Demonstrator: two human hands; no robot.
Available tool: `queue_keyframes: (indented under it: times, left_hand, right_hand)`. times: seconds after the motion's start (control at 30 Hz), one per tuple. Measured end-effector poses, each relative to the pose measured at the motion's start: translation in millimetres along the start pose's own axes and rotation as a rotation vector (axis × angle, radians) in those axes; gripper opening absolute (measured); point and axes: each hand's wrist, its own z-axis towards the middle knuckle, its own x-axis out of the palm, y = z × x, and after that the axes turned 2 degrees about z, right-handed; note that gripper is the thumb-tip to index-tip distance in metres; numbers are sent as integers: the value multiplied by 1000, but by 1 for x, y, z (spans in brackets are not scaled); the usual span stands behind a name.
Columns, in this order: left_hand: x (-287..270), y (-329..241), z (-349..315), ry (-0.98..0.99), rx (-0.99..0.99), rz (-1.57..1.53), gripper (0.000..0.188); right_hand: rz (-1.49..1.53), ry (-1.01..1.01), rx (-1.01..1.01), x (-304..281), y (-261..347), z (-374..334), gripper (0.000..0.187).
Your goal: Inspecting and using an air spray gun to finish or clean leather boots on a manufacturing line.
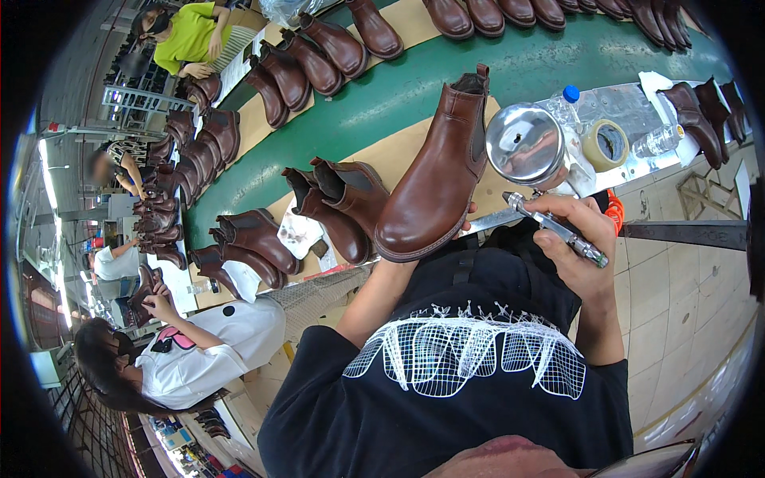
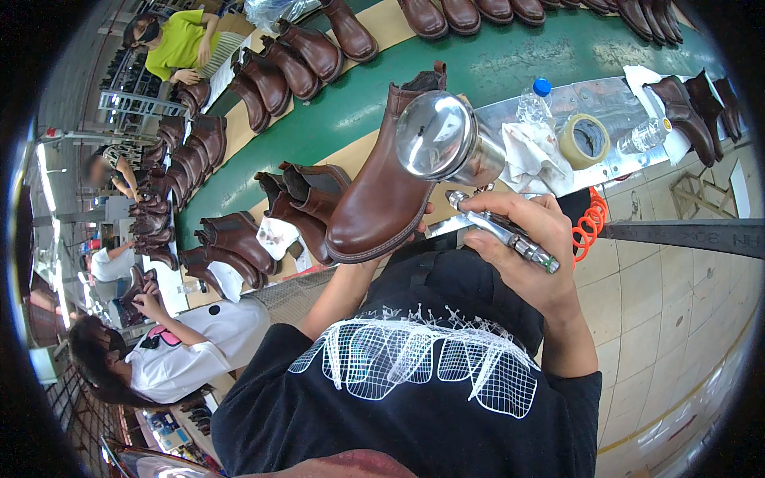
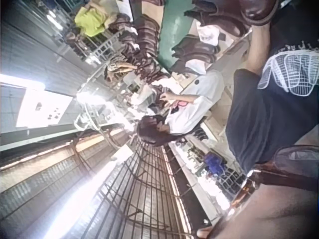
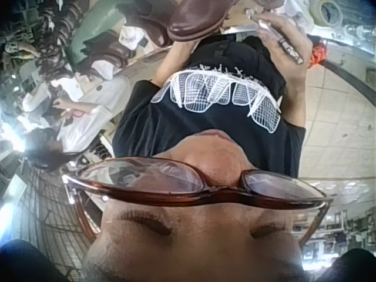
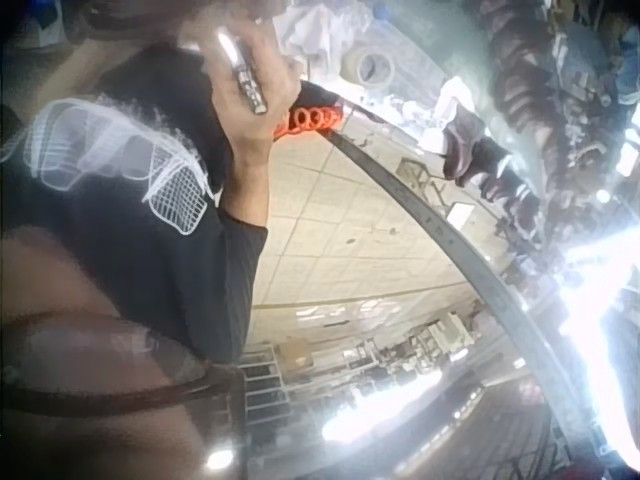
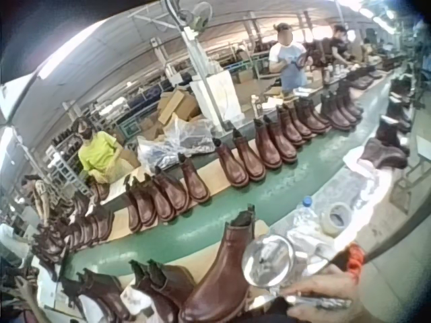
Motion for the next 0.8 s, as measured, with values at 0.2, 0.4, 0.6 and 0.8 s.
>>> queue_keyframes:
  times: [0.2,0.4,0.6,0.8]
  left_hand:
    - [-22,3,2,150,-96,-228,72]
    - [-27,1,4,237,-123,-356,74]
    - [-21,1,-1,245,-199,-503,75]
    - [-25,2,-4,345,-253,-611,77]
  right_hand:
    - [23,1,29,1,-7,-4,28]
    - [-8,64,75,0,-11,-6,30]
    - [-15,54,98,3,-15,-11,26]
    - [24,23,114,5,-18,-14,26]
